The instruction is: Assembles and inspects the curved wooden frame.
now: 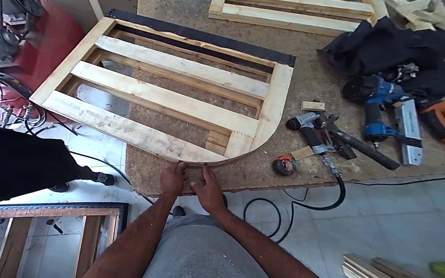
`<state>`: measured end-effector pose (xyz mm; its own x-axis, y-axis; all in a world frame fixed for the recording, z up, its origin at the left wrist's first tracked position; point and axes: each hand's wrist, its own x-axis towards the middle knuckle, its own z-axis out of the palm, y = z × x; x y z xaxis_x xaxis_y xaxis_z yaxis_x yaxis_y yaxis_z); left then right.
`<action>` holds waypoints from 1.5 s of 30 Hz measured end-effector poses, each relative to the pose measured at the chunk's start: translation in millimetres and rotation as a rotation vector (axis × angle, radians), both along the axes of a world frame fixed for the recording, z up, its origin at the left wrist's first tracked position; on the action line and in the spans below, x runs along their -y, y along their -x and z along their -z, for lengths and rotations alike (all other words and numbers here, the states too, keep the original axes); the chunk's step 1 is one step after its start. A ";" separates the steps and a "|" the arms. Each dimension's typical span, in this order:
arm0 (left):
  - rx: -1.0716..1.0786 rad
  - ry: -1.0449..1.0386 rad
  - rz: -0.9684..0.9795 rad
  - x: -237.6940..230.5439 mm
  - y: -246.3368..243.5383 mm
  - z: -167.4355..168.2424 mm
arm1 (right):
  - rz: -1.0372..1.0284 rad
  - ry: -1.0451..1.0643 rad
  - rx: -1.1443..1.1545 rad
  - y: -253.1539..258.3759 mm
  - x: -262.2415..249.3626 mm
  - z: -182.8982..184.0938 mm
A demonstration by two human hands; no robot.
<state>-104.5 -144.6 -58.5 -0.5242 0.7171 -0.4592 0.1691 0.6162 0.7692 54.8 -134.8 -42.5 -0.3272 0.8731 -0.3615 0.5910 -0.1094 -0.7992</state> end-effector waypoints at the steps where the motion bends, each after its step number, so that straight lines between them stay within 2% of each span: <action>1: 0.004 -0.002 -0.004 -0.2 -0.4 -0.5 | -0.011 0.000 0.001 -0.8 -1.0 -0.3; 9: -0.031 -0.026 -0.029 -0.2 -2.9 0.9 | -0.111 0.064 0.007 -9.6 -9.1 -3.4; 12: -0.025 0.001 0.027 1.5 3.5 0.0 | -0.240 0.117 -0.015 -18.8 -11.3 -16.9; 15: -0.011 0.012 0.040 4.7 6.1 -1.3 | -0.487 0.172 -0.084 -46.2 -17.5 -34.6; 18: -0.027 0.026 -0.087 7.3 -7.7 -8.6 | -0.678 0.226 -0.123 -90.7 -43.3 -43.5; 23: 0.027 -0.052 -0.452 9.1 -67.5 -20.1 | -0.553 0.173 -0.189 -176.1 -104.6 -50.7; 27: 0.102 -0.140 -0.590 -12.2 -112.8 -12.1 | -0.497 0.204 -0.196 -226.1 -144.4 -50.7; 30: 0.097 -0.152 -0.672 -31.3 -137.9 -7.7 | -0.521 0.251 -0.169 -244.9 -163.7 -45.5; 34: 0.034 -0.156 -0.712 -42.6 -149.0 -5.9 | -0.600 0.274 -0.137 -241.7 -181.8 -40.5; 41: -0.013 -0.116 -0.685 -42.6 -154.1 -5.7 | -0.669 0.237 -0.172 -217.1 -182.7 -57.7; 45: 0.028 -0.123 -0.624 -32.6 -147.5 -9.3 | -0.735 0.142 -0.186 -178.8 -196.5 -71.6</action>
